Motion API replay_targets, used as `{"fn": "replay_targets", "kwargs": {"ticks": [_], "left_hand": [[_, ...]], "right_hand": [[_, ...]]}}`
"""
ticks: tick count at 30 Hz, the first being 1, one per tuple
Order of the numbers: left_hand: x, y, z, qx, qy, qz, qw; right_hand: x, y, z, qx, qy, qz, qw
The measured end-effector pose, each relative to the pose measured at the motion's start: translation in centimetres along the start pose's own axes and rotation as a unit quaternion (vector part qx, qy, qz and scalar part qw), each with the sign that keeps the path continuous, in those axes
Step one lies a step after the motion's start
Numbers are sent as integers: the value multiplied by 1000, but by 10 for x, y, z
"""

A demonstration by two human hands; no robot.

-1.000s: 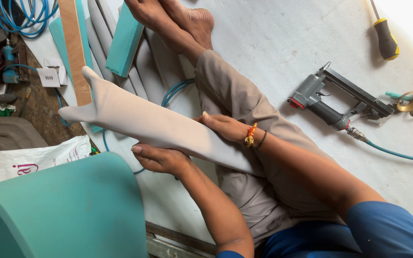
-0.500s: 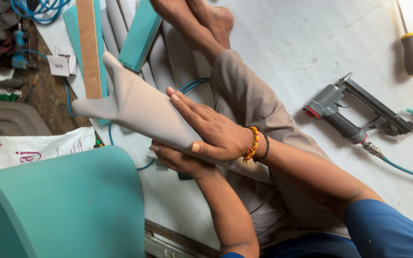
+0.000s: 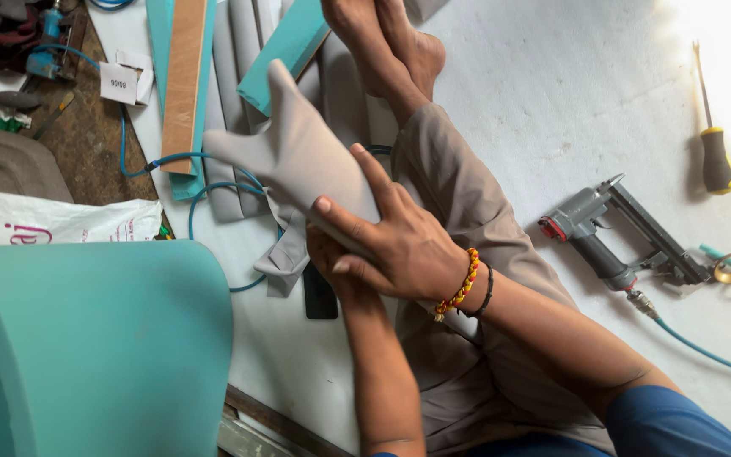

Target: The person wraps a rectangular foam piece with gray fabric and secures it using a pneumatic staple gun. They repeatedly pull the fabric taut, staple along the edges, and adjust the foam orientation to cover all sides.

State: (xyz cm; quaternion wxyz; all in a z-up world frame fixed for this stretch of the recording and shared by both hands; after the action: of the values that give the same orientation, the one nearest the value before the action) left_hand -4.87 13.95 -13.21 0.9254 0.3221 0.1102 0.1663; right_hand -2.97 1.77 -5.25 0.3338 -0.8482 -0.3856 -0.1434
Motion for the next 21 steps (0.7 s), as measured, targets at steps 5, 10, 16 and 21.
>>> {"fn": "replay_targets", "kwargs": {"ticks": [5, 10, 16, 21], "left_hand": [[0, 17, -18, 107, -47, 17, 993], [2, 14, -22, -20, -38, 6, 999], [10, 7, -5, 23, -76, 78, 994], [18, -4, 3, 3, -76, 88, 993]], "right_hand": [[2, -2, 2, -11, -17, 15, 1000], [4, -8, 7, -21, -34, 19, 999], [-2, -6, 8, -13, -23, -18, 999], [-4, 0, 10, -32, -14, -30, 999]]}}
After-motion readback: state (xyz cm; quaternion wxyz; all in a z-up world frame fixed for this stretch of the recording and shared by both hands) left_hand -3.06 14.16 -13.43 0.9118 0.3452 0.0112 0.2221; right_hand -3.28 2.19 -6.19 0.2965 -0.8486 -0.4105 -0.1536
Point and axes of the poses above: each hand's wrist, its own x-axis towards the middle knuckle, its own z-axis out of the palm, y = z × x, the point moved 4 cm from there along x, towards the middle knuckle, and after that the axes turned 12 degrees about -x, right-handed, at the moved point
